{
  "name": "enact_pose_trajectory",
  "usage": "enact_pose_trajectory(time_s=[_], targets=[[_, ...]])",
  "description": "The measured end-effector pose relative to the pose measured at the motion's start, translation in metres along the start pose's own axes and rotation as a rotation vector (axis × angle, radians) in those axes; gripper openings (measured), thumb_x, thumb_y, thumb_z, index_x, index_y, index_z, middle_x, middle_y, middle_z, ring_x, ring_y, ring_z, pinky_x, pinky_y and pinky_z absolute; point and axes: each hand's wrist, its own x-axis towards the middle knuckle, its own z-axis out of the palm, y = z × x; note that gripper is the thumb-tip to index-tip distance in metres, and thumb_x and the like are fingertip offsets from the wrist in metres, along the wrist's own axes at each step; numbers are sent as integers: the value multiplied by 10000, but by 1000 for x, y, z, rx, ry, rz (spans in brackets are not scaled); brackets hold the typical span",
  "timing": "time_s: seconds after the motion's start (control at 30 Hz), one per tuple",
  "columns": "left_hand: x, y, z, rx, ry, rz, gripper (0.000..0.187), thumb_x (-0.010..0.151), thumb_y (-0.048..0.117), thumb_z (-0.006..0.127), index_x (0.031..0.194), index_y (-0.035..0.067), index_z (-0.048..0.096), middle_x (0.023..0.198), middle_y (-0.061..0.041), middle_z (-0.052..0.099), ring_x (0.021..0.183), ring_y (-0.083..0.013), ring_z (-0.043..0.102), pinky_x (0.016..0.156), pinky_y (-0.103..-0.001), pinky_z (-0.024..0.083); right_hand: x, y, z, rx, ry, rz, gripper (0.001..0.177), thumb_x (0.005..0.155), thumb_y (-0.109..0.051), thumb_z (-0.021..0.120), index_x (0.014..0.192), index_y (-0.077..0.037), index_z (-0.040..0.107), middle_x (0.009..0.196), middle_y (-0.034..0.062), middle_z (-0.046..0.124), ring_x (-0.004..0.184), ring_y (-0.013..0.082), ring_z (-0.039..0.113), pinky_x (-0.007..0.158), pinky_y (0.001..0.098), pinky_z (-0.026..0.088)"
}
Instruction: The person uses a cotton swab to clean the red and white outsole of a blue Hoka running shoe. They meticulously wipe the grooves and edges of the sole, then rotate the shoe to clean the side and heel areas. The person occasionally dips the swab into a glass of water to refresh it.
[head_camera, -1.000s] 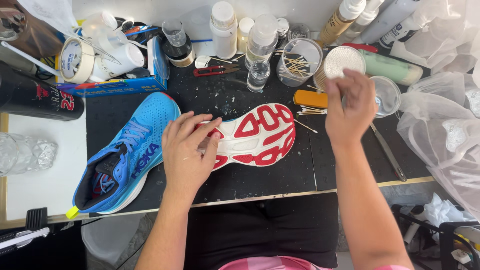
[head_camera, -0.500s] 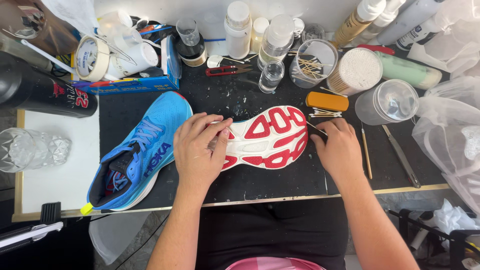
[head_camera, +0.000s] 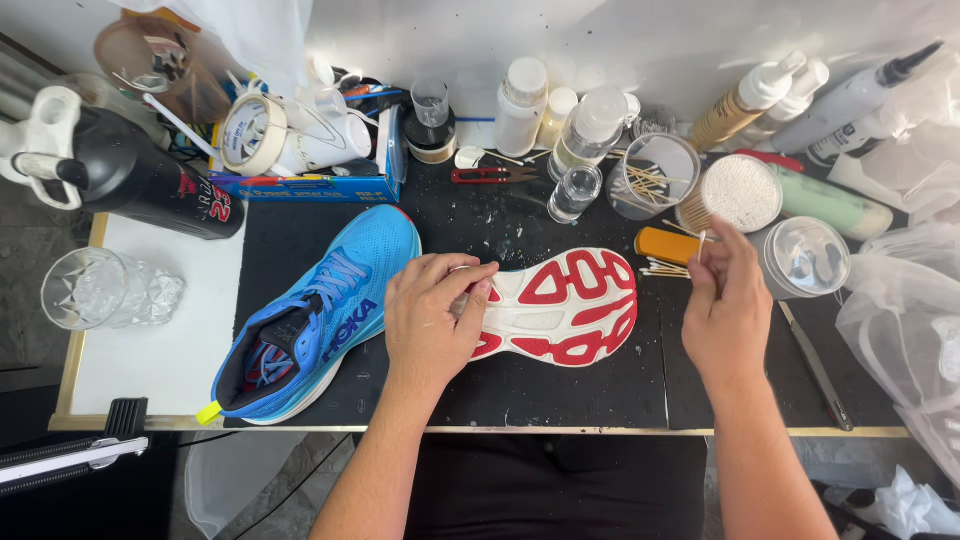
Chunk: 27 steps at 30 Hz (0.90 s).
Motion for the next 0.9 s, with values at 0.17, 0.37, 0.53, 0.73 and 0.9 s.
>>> enact_pose_trajectory(time_s=[0.17,0.37,0.53,0.73,0.9], targets=[[2,-1,-1,-17,-5,-42,168,910,236,712,1031,202,823,1045,45,740,1067,-201,634,932,-381,433,47,-19,25,457,32,-51,321,1047,108,636,1351,44,552,1056,115,704,969,137,704,872,271,567],[5,-1,0,-17,-28,-89,171,904,246,715,1025,207,830,1036,45,744,1056,-198,633,932,-379,433,85,-21,63,426,105,-129,118,1065,45,698,1171,45,646,1026,125,751,935,154,721,857,279,575],[5,-1,1,2,-37,-100,168,908,244,708,1018,214,831,1038,46,747,1061,-190,634,942,-379,431,90,-27,68,178,112,-213,95,995,-13,766,1077,-9,716,1008,111,731,934,202,687,826,306,557],[4,-3,3,-1,-31,-109,164,913,248,710,1018,223,834,1034,48,748,1061,-188,632,951,-378,430,88,-25,72,35,82,-268,114,928,-27,795,1036,-63,795,959,82,717,1062,248,607,930,381,501],[4,-3,2,2,-33,-108,169,908,246,710,1021,224,834,1039,47,746,1063,-187,629,946,-377,427,89,-21,75,14,51,-275,111,909,-44,810,1014,-75,799,949,66,738,1065,260,601,954,395,490]])
